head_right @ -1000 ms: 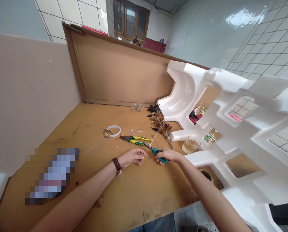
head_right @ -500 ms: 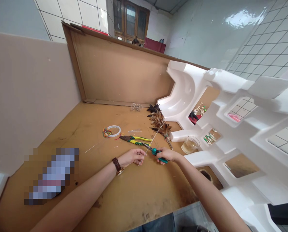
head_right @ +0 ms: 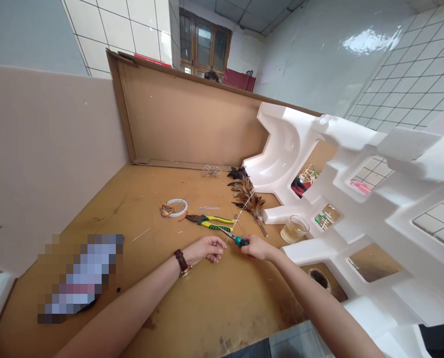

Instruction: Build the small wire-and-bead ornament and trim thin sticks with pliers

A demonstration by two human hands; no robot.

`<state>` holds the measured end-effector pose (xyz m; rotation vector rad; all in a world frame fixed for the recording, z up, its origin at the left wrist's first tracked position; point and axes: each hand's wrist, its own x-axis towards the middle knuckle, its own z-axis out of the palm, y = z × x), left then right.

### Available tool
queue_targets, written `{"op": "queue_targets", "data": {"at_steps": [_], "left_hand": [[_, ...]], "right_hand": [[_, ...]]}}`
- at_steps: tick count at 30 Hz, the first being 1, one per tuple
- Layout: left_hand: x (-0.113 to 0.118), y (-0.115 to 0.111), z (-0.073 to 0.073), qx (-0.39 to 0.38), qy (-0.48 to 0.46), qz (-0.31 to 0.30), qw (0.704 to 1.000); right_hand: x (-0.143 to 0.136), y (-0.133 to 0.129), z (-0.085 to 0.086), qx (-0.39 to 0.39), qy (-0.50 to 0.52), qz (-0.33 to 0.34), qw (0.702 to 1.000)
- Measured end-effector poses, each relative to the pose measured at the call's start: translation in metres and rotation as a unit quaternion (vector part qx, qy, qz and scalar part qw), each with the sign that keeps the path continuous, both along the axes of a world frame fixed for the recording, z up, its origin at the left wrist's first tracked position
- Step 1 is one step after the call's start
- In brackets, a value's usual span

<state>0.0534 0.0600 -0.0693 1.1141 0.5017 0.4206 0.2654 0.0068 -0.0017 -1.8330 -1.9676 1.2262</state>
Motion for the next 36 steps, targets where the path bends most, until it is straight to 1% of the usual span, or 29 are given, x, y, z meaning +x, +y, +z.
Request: {"op": "queue_targets", "data": {"at_steps": [4,8,12,14,15,17,18,20,22,23,25,28,31,36], "left_hand": [[0.000,0.000,0.000,0.009,0.007,-0.011,1.000],[-0.002,0.002,-0.002,0.014,0.016,-0.026,0.999],[-0.003,-0.002,-0.002,0.015,0.034,-0.101,0.994],[-0.003,-0.004,0.004,0.014,0.038,-0.125,0.991],[-0.003,-0.005,0.009,0.014,0.033,-0.121,0.992],[-0.005,-0.005,0.023,0.020,0.007,-0.078,0.997],[-0.007,-0.004,0.031,0.025,-0.013,-0.041,0.999],[-0.010,0.000,0.046,0.037,-0.047,0.058,0.996],[-0.012,0.003,0.055,0.056,-0.057,0.140,0.987],[-0.012,0.004,0.056,0.063,-0.054,0.160,0.984],[-0.009,0.004,0.054,0.077,-0.041,0.171,0.981],[-0.002,0.002,0.046,0.092,-0.019,0.157,0.983],[0.002,-0.001,0.040,0.082,-0.008,0.138,0.987],[-0.001,0.000,0.040,0.059,-0.027,0.103,0.993]], "right_hand": [[-0.002,-0.005,-0.003,0.067,-0.038,-0.009,0.997],[-0.002,-0.006,-0.006,0.092,-0.074,-0.009,0.993],[0.001,-0.005,-0.002,0.117,-0.108,-0.013,0.987],[0.003,-0.005,0.002,0.132,-0.126,-0.017,0.983],[0.004,-0.005,0.004,0.137,-0.135,-0.018,0.981],[0.004,-0.008,0.008,0.140,-0.148,-0.015,0.979],[0.003,-0.010,0.010,0.138,-0.155,-0.011,0.978],[-0.001,-0.016,0.012,0.130,-0.186,0.011,0.974],[-0.009,-0.023,0.014,0.125,-0.242,0.043,0.961],[-0.013,-0.026,0.015,0.124,-0.270,0.061,0.953],[-0.021,-0.030,0.017,0.124,-0.307,0.091,0.939],[-0.029,-0.033,0.020,0.121,-0.318,0.129,0.932],[-0.033,-0.033,0.022,0.110,-0.313,0.147,0.932],[-0.033,-0.031,0.024,0.093,-0.292,0.151,0.940]]}}
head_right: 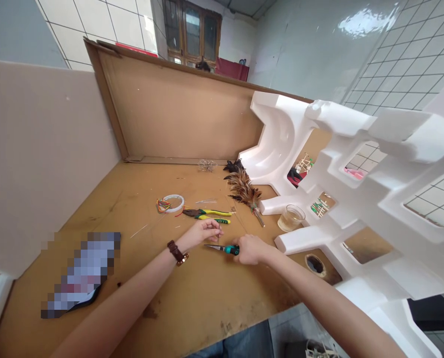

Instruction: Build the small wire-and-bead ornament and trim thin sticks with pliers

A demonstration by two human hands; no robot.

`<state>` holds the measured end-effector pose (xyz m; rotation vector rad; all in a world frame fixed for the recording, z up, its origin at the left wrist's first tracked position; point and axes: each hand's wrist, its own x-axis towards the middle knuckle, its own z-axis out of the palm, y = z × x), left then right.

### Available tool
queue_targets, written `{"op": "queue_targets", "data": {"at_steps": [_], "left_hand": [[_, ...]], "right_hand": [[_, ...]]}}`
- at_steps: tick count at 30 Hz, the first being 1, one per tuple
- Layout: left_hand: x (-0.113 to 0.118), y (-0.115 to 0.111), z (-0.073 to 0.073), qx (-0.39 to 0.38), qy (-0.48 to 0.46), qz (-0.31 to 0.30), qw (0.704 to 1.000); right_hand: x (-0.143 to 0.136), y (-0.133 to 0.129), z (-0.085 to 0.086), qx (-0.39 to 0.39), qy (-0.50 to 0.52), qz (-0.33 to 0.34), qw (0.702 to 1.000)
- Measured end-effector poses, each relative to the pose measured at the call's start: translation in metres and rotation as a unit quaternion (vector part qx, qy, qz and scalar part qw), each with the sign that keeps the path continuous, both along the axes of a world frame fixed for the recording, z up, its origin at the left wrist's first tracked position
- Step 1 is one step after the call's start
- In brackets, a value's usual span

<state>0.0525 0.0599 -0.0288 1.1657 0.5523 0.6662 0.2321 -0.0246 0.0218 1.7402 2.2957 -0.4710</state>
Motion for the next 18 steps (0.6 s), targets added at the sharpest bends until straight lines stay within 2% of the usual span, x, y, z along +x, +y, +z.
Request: {"op": "queue_targets", "data": {"at_steps": [7,11,18], "left_hand": [[-0.0050,0.0036,-0.0029,-0.015,0.009,-0.029,0.999],[-0.0062,0.0046,-0.0023,-0.019,0.014,-0.065,0.998],[-0.0052,0.0041,-0.0035,-0.016,0.018,-0.073,0.997]], "right_hand": [[0.0014,0.0014,0.0030,-0.041,0.069,0.006,0.997],[0.0020,0.0025,0.0038,-0.050,0.080,0.004,0.996],[-0.0003,0.0023,0.0040,-0.070,0.080,0.003,0.994]]}}
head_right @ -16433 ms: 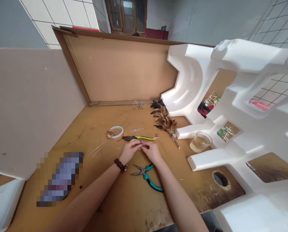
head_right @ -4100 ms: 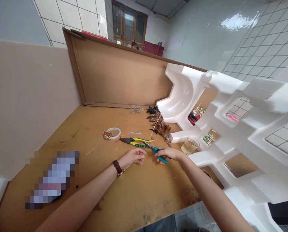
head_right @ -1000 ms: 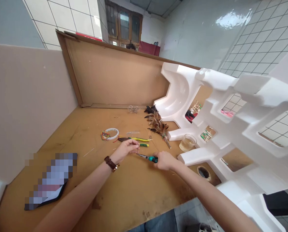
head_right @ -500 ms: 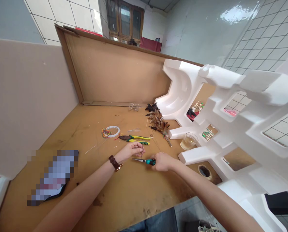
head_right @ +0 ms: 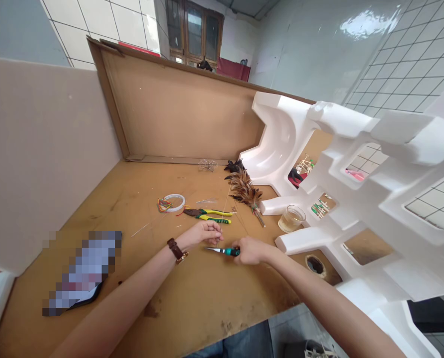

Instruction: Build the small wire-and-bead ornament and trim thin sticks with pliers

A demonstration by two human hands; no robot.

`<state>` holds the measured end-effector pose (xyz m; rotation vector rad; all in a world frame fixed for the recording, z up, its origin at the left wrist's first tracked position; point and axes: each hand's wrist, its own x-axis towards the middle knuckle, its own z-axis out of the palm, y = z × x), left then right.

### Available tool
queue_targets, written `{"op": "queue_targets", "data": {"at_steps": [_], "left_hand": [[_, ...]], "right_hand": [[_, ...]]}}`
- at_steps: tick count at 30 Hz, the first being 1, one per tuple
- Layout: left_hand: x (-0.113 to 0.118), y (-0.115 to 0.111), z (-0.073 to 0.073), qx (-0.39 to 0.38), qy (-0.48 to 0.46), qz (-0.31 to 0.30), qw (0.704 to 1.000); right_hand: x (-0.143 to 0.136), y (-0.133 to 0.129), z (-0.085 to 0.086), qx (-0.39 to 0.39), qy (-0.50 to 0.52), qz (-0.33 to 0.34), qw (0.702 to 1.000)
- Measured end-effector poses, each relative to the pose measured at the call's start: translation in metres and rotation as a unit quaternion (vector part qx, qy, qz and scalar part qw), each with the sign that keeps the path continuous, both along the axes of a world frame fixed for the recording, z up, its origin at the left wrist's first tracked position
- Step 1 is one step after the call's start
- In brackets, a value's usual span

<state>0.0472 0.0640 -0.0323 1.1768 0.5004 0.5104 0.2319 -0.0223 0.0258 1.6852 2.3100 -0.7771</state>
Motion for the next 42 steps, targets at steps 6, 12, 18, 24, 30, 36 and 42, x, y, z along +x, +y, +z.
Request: {"op": "queue_targets", "data": {"at_steps": [6,12,18,24,30,36,42], "left_hand": [[0.002,0.003,-0.006,0.020,-0.003,0.022,1.000],[0.001,0.011,-0.008,0.115,-0.003,0.177,0.977],[0.008,0.013,-0.031,0.217,0.052,0.195,0.955],[0.009,0.014,-0.041,0.234,0.055,0.192,0.951],[0.010,0.012,-0.043,0.226,0.064,0.184,0.954],[0.009,0.009,-0.034,0.119,0.036,0.134,0.983],[0.005,-0.004,-0.010,0.000,-0.013,0.032,0.999]], "right_hand": [[-0.003,-0.002,0.000,-0.016,-0.006,0.003,1.000],[0.004,-0.017,-0.003,0.018,-0.056,0.024,0.998],[0.024,-0.033,-0.002,0.029,-0.032,0.011,0.999],[0.035,-0.037,0.002,0.031,-0.016,-0.010,0.999],[0.040,-0.036,0.001,0.032,-0.030,-0.039,0.998],[0.054,-0.031,0.000,0.008,0.047,-0.081,0.996],[0.058,-0.019,0.011,-0.003,0.176,-0.142,0.974]]}}
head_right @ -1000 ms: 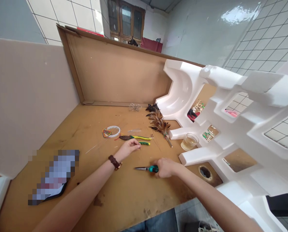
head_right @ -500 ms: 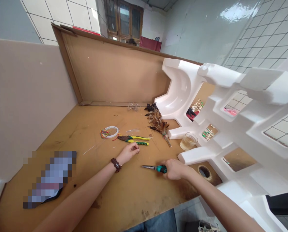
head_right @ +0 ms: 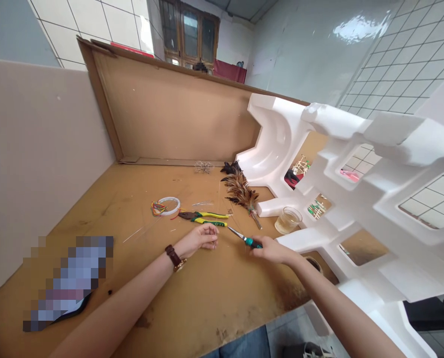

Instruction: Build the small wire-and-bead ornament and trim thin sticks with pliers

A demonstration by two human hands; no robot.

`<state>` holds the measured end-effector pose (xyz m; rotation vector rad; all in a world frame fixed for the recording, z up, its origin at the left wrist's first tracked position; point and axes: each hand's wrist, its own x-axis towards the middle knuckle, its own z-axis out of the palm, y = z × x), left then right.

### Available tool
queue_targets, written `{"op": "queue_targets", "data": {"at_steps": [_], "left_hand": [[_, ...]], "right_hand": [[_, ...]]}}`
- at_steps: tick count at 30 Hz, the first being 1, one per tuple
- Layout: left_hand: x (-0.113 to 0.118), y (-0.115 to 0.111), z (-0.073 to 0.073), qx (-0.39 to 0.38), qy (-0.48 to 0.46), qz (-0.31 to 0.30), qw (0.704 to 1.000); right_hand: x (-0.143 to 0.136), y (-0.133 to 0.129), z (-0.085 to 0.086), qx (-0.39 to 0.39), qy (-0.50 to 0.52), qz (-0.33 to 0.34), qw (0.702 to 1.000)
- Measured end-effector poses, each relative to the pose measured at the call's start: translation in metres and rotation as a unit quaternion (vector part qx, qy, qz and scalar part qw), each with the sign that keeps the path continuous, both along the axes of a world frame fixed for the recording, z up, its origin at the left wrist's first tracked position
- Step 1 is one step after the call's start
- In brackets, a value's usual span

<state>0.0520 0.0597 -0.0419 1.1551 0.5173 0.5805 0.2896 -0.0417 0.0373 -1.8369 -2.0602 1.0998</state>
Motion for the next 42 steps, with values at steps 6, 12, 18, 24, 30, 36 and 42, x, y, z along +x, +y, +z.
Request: {"op": "queue_targets", "data": {"at_steps": [6,12,18,24,30,36,42], "left_hand": [[0.004,-0.014,0.014,-0.032,-0.008,-0.050,0.998],[0.001,-0.014,0.019,-0.050,-0.011,-0.088,0.995],[-0.001,-0.017,0.025,-0.054,-0.014,-0.107,0.993],[0.000,-0.021,0.030,-0.042,-0.001,-0.111,0.993],[0.002,-0.022,0.029,-0.030,0.008,-0.110,0.993],[0.002,-0.023,0.030,-0.027,0.009,-0.111,0.993],[0.002,-0.023,0.031,-0.034,0.012,-0.109,0.993]], "right_hand": [[-0.011,0.013,0.007,-0.025,0.047,-0.016,0.998],[-0.015,0.021,0.008,-0.105,0.158,-0.008,0.982],[-0.014,0.020,0.013,-0.173,0.251,-0.017,0.952],[-0.015,0.021,0.014,-0.173,0.254,-0.023,0.951],[-0.014,0.019,0.011,-0.164,0.255,-0.021,0.953],[-0.014,0.019,0.010,-0.167,0.259,-0.023,0.951],[-0.015,0.019,0.006,-0.145,0.239,-0.039,0.959]]}}
